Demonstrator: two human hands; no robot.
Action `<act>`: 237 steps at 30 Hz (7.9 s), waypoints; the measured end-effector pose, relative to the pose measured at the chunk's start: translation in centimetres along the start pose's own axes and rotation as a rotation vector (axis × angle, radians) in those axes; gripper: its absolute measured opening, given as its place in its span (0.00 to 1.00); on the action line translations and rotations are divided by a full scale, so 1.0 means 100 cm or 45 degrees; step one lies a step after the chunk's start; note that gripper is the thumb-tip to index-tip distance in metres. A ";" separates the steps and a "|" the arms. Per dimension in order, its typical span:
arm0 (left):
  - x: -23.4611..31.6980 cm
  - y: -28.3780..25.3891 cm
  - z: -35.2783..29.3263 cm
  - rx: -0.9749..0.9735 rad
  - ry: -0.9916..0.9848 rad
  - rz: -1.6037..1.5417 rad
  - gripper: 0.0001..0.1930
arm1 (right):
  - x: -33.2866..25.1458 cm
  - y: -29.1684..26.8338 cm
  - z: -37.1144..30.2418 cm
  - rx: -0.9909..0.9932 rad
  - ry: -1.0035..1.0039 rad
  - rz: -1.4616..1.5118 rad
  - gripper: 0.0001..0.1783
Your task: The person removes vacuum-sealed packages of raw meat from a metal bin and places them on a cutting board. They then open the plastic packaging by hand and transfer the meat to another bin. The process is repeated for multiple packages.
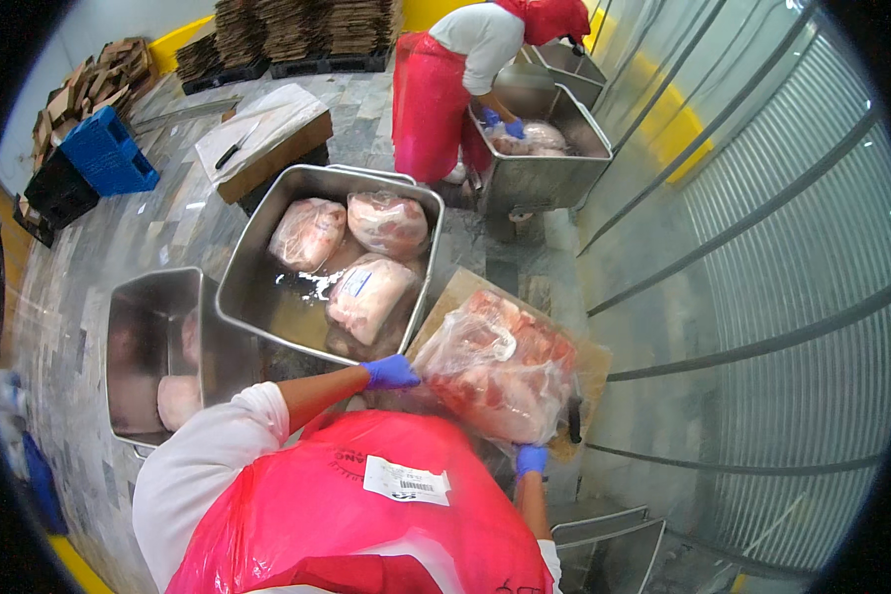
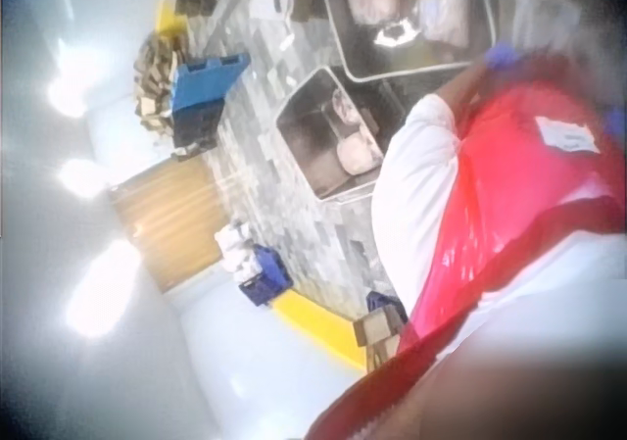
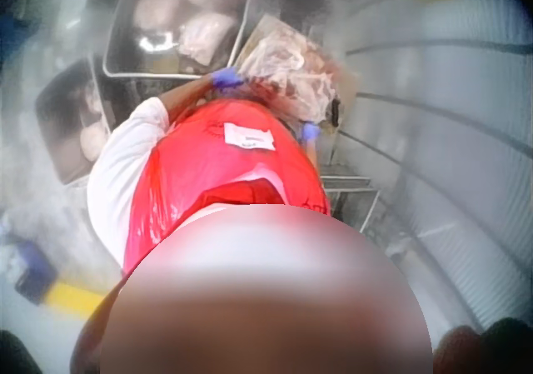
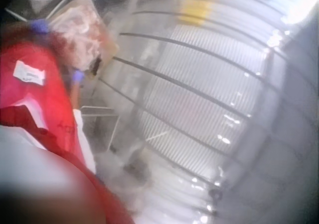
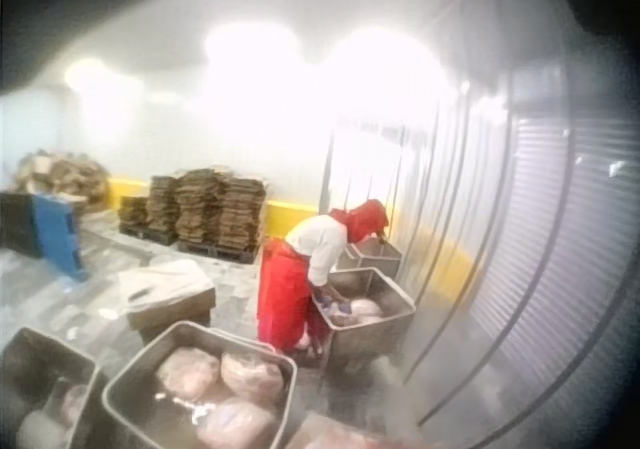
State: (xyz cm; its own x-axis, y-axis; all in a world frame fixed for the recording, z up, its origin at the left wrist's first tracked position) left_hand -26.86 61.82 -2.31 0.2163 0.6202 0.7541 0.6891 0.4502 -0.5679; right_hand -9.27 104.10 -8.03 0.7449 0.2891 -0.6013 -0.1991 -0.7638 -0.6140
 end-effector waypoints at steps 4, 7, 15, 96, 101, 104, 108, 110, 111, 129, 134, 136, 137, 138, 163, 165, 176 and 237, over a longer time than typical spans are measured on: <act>-0.024 0.004 0.001 0.085 0.549 0.620 0.24 | -0.010 0.019 -0.033 -0.016 -0.338 0.052 0.20; -0.064 0.011 0.011 -0.032 0.163 0.129 0.12 | -0.002 0.038 -0.032 0.014 -0.442 -0.089 0.19; -0.032 -0.021 0.001 0.270 -0.399 -0.101 0.25 | 0.012 0.027 -0.046 -0.275 0.309 0.606 0.16; 0.160 -0.071 0.006 -0.204 -0.684 -1.572 0.17 | -0.218 -0.110 0.072 -0.005 0.182 1.283 0.31; 0.167 -0.077 0.008 -0.247 -0.688 -1.567 0.14 | -0.136 -0.062 0.076 -0.058 0.402 1.491 0.31; 0.151 -0.080 0.013 -0.305 -0.680 -1.596 0.12 | -0.095 -0.035 0.047 -0.088 0.540 1.440 0.29; 0.157 -0.091 0.001 -0.253 -0.704 -1.495 0.10 | -0.104 -0.025 -0.034 -0.030 0.469 1.250 0.27; 0.149 -0.101 -0.003 -0.239 -0.719 -1.482 0.10 | -0.105 -0.023 -0.046 0.046 0.386 1.190 0.25; 0.145 -0.107 -0.007 -0.226 -0.726 -1.477 0.09 | -0.105 -0.021 -0.051 0.095 0.368 1.166 0.25; 0.103 -0.108 -0.028 -0.106 -0.479 -1.619 0.11 | -0.194 -0.033 -0.160 0.574 -0.948 -0.489 0.28; 0.108 -0.099 -0.034 -0.143 -0.425 -1.471 0.09 | -0.149 -0.017 -0.128 0.564 -1.138 -0.606 0.14; 0.110 -0.101 -0.041 -0.181 -0.398 -1.340 0.09 | -0.140 -0.005 -0.133 0.427 -1.067 -0.634 0.09; 0.110 -0.103 -0.047 -0.191 -0.404 -1.350 0.09 | -0.132 0.006 -0.139 0.306 -0.969 -0.571 0.08; 0.116 -0.110 -0.054 -0.208 -0.402 -1.359 0.09 | -0.124 0.018 -0.149 0.197 -0.869 -0.508 0.08; 0.101 -0.107 -0.047 0.005 -0.031 -0.180 0.18 | -0.311 0.044 -0.185 -0.147 -1.173 -0.312 0.22; 0.071 -0.105 -0.039 0.218 0.017 0.004 0.19 | -0.294 0.026 -0.149 0.108 -1.121 -0.467 0.34; 0.014 -0.050 0.030 0.164 -0.301 -1.042 0.15 | -0.246 -0.025 -0.090 0.131 -0.601 -0.808 0.79; -0.013 -0.012 0.024 0.126 -0.909 -1.444 0.19 | -0.202 -0.041 -0.064 0.257 -0.754 -0.058 0.81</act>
State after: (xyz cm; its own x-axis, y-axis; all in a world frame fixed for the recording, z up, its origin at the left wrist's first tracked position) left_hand -29.63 62.00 -3.41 -0.8626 0.0598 0.5024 0.1870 0.9604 0.2068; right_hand -19.42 97.69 9.96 0.2878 0.6334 -0.7183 -0.3349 -0.6361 -0.6952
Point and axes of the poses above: each hand's wrist, its own z-axis towards the middle knuckle, its own y-axis out of the palm, x = y × z, the point moved 4 cm from there along z, towards the middle knuckle, and after that the axes turned 4 degrees about x, right-handed, at the moved point
